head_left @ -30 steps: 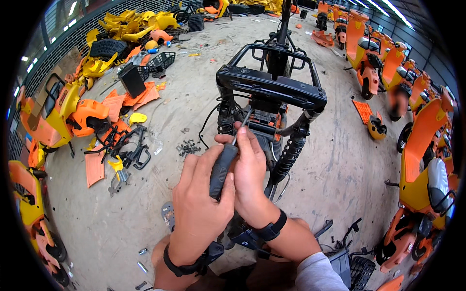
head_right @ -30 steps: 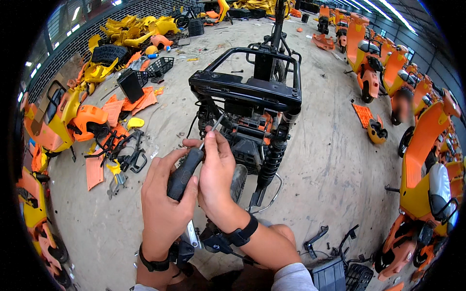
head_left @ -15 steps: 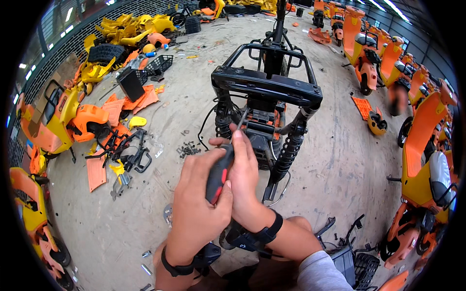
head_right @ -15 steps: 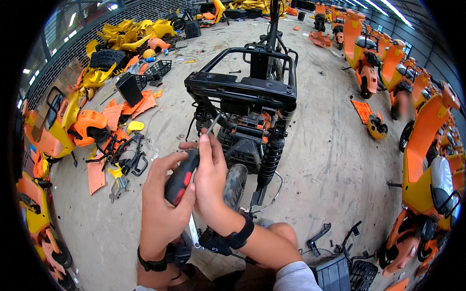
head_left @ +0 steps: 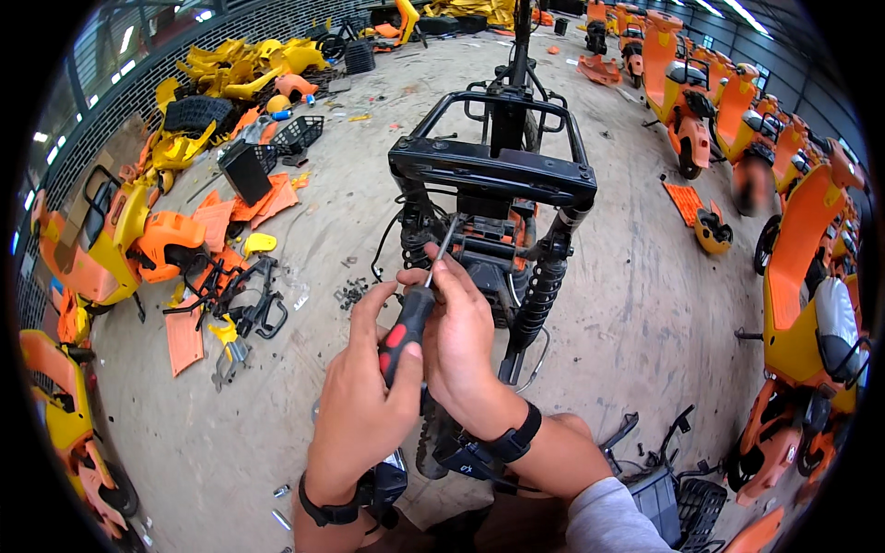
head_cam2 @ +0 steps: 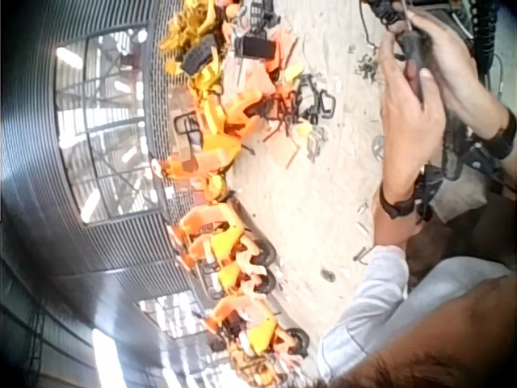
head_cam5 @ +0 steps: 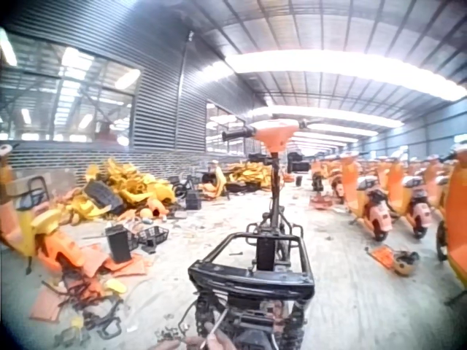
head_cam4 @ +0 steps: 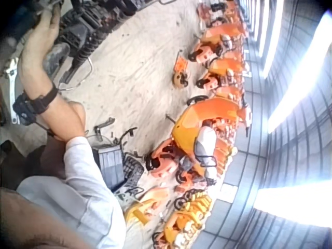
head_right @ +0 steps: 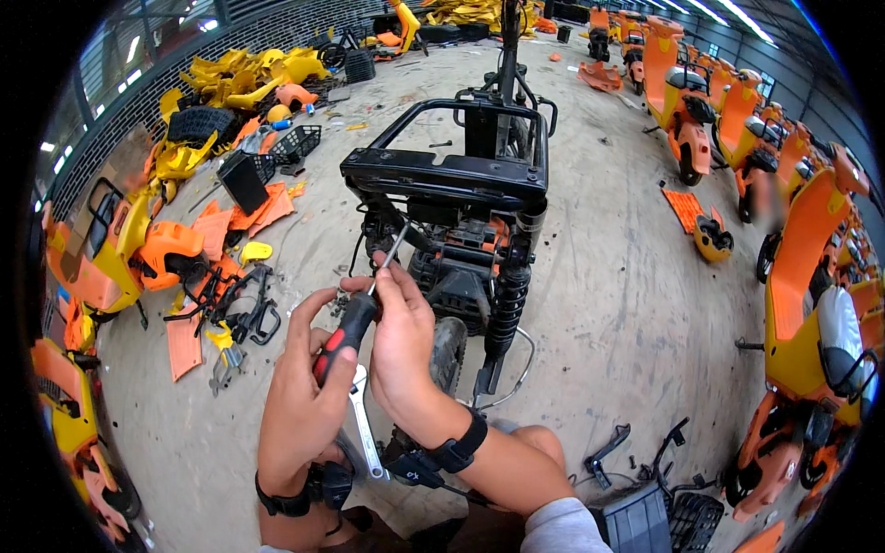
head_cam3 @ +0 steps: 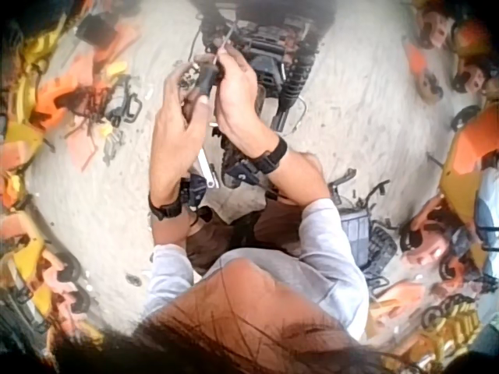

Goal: The person uses a screwdriver to tighten components on the frame of a motorcycle and manipulates the rear wheel assembly while sitting on the floor.

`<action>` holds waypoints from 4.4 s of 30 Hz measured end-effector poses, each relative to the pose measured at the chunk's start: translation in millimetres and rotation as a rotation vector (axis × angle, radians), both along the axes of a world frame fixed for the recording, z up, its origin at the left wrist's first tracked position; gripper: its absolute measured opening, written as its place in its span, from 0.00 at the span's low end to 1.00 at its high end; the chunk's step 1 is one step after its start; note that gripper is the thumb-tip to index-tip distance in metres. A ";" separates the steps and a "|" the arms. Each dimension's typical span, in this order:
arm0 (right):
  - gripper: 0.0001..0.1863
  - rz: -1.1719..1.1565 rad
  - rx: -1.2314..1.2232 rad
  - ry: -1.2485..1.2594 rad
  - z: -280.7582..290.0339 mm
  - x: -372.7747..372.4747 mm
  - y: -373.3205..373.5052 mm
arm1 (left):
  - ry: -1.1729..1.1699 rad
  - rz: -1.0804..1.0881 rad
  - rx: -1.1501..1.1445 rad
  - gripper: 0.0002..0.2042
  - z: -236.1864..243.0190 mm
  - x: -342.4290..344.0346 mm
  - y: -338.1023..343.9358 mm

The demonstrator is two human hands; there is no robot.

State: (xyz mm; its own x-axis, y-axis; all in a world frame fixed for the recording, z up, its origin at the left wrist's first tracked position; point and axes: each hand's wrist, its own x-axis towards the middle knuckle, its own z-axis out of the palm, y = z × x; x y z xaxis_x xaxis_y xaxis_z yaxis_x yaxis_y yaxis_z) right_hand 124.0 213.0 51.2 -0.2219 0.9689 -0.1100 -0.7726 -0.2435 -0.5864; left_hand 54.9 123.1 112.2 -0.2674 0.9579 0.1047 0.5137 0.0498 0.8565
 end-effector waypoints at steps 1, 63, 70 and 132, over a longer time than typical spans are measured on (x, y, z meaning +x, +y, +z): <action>0.20 0.014 -0.008 0.025 0.1 -0.1 -0.3 | 0.040 0.004 0.000 0.26 5.1 3.2 -2.2; 0.23 0.104 0.049 0.038 11.4 -0.7 1.2 | 0.455 0.040 0.551 0.30 -29.1 -3.9 10.2; 0.23 0.137 0.036 0.057 13.0 5.0 3.9 | -0.140 0.143 0.115 0.31 -2.9 5.6 1.2; 0.27 0.073 0.107 -0.121 2.5 -7.0 -12.4 | 0.408 0.082 0.451 0.26 -23.7 -12.4 11.0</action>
State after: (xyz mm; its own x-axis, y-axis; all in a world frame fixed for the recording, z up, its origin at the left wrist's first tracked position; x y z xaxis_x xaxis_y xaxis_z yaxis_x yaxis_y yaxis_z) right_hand 117.1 200.7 53.7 -0.2832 0.9583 -0.0372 -0.6771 -0.2272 -0.6999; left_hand 42.5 134.1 88.5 -0.1911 0.7737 0.6041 0.8142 -0.2188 0.5378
